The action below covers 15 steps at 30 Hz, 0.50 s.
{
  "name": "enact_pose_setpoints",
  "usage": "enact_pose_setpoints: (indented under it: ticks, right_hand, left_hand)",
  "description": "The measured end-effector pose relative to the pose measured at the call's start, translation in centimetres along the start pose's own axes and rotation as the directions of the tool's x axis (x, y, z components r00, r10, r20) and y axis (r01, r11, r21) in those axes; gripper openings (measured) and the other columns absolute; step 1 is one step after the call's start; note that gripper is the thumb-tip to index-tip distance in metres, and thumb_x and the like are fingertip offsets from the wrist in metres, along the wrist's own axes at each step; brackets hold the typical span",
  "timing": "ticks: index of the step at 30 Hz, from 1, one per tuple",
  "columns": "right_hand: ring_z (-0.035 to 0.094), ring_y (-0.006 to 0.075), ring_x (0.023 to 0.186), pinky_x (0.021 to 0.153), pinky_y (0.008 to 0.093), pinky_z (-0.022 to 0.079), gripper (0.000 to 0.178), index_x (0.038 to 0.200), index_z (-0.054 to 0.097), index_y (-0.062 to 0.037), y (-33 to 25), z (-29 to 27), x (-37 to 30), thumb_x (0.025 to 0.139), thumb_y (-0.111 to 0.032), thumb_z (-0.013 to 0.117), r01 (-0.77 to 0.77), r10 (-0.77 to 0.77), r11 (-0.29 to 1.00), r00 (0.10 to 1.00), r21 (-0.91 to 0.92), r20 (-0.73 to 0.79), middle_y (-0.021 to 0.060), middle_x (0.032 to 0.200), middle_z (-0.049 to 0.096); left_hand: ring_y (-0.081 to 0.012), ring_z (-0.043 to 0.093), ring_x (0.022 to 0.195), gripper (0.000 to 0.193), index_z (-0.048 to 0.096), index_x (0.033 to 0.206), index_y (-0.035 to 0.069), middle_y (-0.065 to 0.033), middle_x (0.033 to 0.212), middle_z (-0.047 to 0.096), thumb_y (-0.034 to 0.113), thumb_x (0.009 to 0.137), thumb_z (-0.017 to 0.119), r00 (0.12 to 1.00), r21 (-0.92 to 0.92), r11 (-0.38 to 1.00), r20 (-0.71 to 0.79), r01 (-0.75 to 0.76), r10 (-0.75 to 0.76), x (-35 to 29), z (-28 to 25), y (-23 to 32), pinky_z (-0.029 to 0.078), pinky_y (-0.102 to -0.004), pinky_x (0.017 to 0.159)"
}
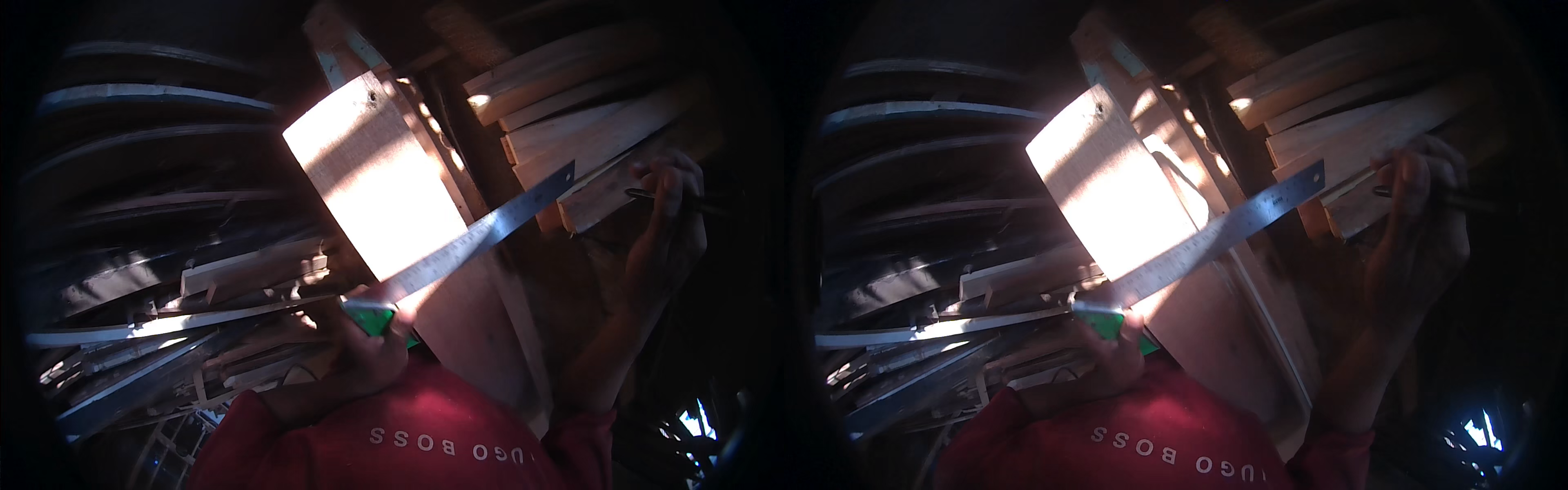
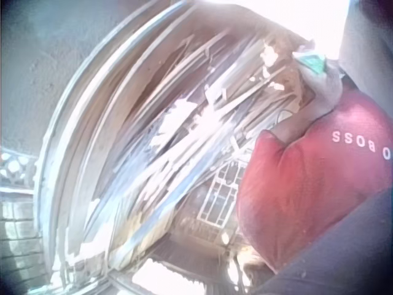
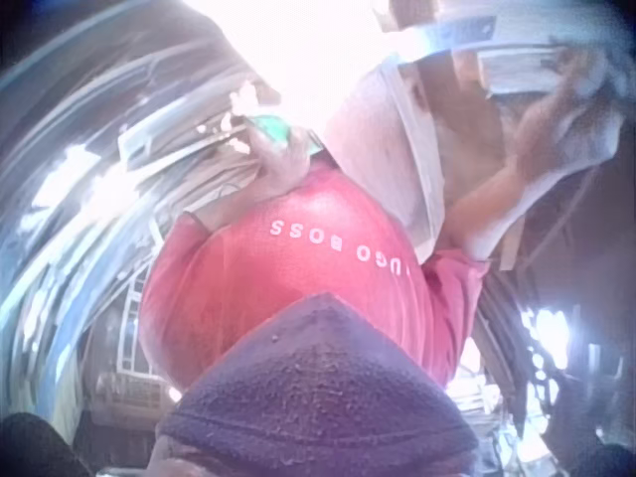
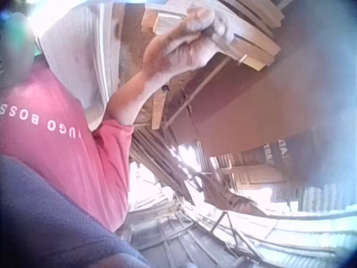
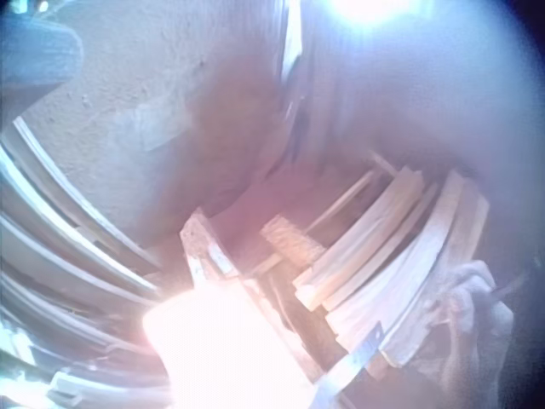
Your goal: The person uses a square and a pen to mark lines on wood planks and then picks up the planks to stack them.
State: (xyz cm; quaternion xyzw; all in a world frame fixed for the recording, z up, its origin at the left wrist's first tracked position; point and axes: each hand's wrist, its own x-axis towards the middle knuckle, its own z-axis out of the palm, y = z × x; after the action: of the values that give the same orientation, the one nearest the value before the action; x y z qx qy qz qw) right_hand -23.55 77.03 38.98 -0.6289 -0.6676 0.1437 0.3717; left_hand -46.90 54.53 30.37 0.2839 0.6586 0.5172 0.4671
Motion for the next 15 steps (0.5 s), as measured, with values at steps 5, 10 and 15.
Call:
enact_pose_setpoints:
  ticks: [5,10,15]
  right_hand:
    - [0.067,0.0262,0.088,0.077,0.0359,0.053,0.027,0.109,0.071,-0.0048,-3.9,-5.2,-6.8,0.095,-0.027,0.065,0.086,-0.061,0.994,0.945,-0.063,0.320,0.0129,0.098,0.069]
    - [0.067,0.0278,0.083,0.074,0.0369,0.052,0.033,0.109,0.072,-0.0051,-8.5,-12.2,-14.8,0.085,-0.026,0.077,-0.134,0.132,0.990,0.737,-0.047,0.662,0.0136,0.100,0.073]
    - [0.068,0.0213,0.081,0.074,0.0350,0.052,0.033,0.108,0.071,-0.0033,-10.9,-18.2,-30.2,0.090,-0.031,0.076,-0.709,0.533,0.704,0.552,0.026,0.641,0.0120,0.094,0.073]
  left_hand:
    - [-0.0185,0.060,0.060,0.038,0.064,0.102,0.004,-0.0065,0.077,0.055,0.023,0.078,0.087,0.629,-0.109,0.779,0.525,-0.618,0.573,5.1,0.1,5.4,0.049,-0.0322,0.047]
    - [-0.0254,0.061,0.064,0.031,0.066,0.099,0.005,-0.0090,0.079,0.054,0.019,0.079,0.084,0.390,-0.181,0.882,0.846,-0.435,0.365,5.1,2.1,10.0,0.050,-0.0377,0.052]
    - [-0.0286,0.069,0.088,0.057,0.061,0.126,0.011,-0.0154,0.116,0.060,0.032,0.079,0.084,-0.006,-0.224,0.892,0.970,-0.393,0.241,0.3,5.5,12.2,0.057,-0.0407,0.073]
